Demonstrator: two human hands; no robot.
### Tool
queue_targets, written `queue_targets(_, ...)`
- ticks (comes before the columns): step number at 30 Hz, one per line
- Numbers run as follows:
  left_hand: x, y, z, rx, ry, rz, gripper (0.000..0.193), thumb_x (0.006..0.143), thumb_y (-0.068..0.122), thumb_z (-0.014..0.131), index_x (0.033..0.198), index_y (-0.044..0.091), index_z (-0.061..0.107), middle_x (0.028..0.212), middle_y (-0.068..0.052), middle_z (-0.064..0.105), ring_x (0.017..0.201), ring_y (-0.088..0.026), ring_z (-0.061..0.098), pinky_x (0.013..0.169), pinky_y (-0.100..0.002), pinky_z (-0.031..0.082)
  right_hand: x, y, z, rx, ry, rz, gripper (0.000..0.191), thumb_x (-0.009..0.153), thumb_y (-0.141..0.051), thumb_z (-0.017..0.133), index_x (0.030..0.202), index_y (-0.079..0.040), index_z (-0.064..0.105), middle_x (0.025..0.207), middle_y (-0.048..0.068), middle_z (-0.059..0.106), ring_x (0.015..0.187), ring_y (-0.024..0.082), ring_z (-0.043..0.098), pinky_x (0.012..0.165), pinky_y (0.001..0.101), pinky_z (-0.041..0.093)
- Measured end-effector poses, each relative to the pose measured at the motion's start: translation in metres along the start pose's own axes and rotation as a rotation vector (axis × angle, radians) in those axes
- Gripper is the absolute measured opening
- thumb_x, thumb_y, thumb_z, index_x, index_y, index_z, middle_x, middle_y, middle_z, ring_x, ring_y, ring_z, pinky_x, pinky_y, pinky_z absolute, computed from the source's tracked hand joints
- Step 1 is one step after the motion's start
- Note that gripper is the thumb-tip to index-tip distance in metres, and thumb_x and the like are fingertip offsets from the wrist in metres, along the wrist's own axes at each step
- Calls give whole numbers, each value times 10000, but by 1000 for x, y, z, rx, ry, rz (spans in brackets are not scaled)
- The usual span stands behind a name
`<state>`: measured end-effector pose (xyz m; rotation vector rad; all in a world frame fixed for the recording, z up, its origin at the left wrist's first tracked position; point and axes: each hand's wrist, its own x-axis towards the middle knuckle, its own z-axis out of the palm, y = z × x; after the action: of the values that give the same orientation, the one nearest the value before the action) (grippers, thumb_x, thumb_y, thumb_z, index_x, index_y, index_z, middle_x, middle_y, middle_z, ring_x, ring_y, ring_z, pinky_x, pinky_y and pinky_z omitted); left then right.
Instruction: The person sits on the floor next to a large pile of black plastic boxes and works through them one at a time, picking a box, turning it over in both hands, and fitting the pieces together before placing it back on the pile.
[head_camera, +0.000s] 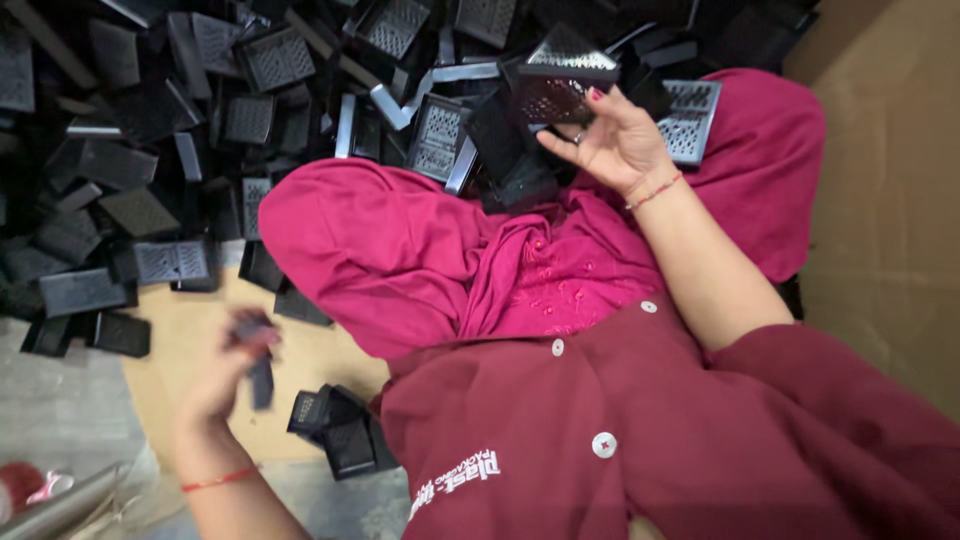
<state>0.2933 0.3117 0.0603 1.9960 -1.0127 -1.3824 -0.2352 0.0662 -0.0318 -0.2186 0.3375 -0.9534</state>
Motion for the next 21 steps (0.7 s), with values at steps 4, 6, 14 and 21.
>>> queue_targets(4,3,-74,25,604,-395,-631,500,714,407,874,1077,90,740,929,-50,749,832,-209,686,717,-381,562,7,2,-3,-56,-54,11,411,1058,-43,600,1454,-150,573,1416,78,652,1297,267,639,1140,460,501)
queue_targets(6,20,-84,38,706,-506,-585,497,751,471,839,1004,44,819,875,-79,784,785,-217,695,703,-372,552,4,-2,-7,-50,-71,3,389,1082,-48,602,1463,-125,593,1411,79,663,1267,235,646,1048,390,505)
queue_targets(14,44,46,21,971,432,508,364,940,317,751,1123,9,686,1061,-178,699,977,-406,658,829,-490,523,1,-3,-18,120,56,-43,188,1053,-352,639,1089,-174,690,1118,-28,676,1010,161,692,877,387,550)
queue_targets(21,189,170,191,668,460,823,272,877,258,803,1081,99,721,1190,-84,659,1122,-346,618,911,-453,521,-10,-3,-20,406,-97,106,570,1099,-566,569,948,-19,617,1062,98,613,728,114,529,686,223,456)
